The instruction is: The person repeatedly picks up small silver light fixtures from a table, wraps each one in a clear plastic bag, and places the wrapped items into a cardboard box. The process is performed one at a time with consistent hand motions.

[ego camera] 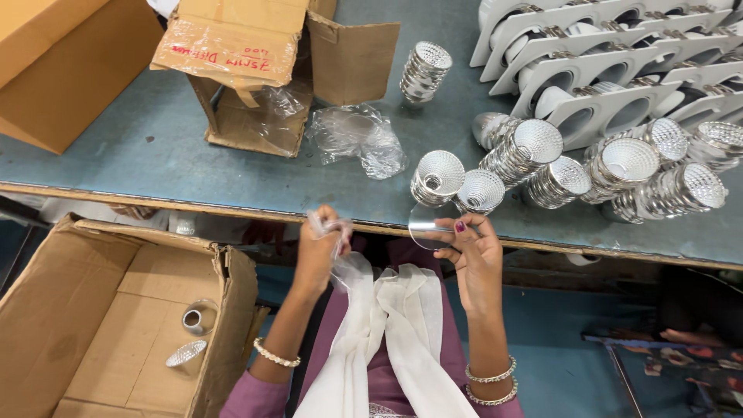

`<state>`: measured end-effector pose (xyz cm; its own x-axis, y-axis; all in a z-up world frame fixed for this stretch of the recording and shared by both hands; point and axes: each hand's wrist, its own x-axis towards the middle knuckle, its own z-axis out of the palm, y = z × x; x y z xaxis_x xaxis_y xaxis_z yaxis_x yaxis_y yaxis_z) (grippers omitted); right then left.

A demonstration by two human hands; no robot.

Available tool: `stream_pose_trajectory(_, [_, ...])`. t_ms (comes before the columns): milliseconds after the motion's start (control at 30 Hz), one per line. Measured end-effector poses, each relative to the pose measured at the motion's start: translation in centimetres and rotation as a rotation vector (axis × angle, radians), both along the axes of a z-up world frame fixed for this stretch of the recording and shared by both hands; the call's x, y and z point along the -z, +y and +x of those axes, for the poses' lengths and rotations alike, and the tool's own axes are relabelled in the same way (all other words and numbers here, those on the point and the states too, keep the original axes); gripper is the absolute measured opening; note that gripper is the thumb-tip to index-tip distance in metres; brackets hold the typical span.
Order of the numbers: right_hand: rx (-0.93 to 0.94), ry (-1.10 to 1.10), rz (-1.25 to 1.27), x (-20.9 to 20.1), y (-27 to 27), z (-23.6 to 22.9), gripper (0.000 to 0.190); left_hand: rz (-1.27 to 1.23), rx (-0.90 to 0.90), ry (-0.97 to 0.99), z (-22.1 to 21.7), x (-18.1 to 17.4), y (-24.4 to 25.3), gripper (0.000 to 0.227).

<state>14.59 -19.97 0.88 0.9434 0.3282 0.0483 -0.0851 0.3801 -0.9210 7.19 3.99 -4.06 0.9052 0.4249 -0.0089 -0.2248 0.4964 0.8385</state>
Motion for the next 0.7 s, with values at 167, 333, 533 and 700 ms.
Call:
stream_pose_trajectory(167, [0.012, -0.015, -0.033, 0.1, 0.2, -0.3, 0.018, -0.236, 0.191, 0.116, 0.8, 0.4, -3.2, 0.010])
stream_pose_trajectory(333, [0.055, -0.081, -0.075, 0.4, 0.6, -0.6, 0.026, 0.209, 0.138, 0.153, 1.7, -1.4, -5.8, 0.017])
stream_pose_trajectory(533, [0.003, -0.202, -0.303, -0.6, 1.6, -0.2, 0.067, 0.737, -0.174, -0.046, 1.1, -3.1, -9.4, 0.016])
stream_pose_trajectory(700, [0.084, -0.460, -0.534, -2.7, 1.5, 2.7, 0.087, 0.608, -0.102, -0.068, 1.6, -3.5, -9.5, 0.022])
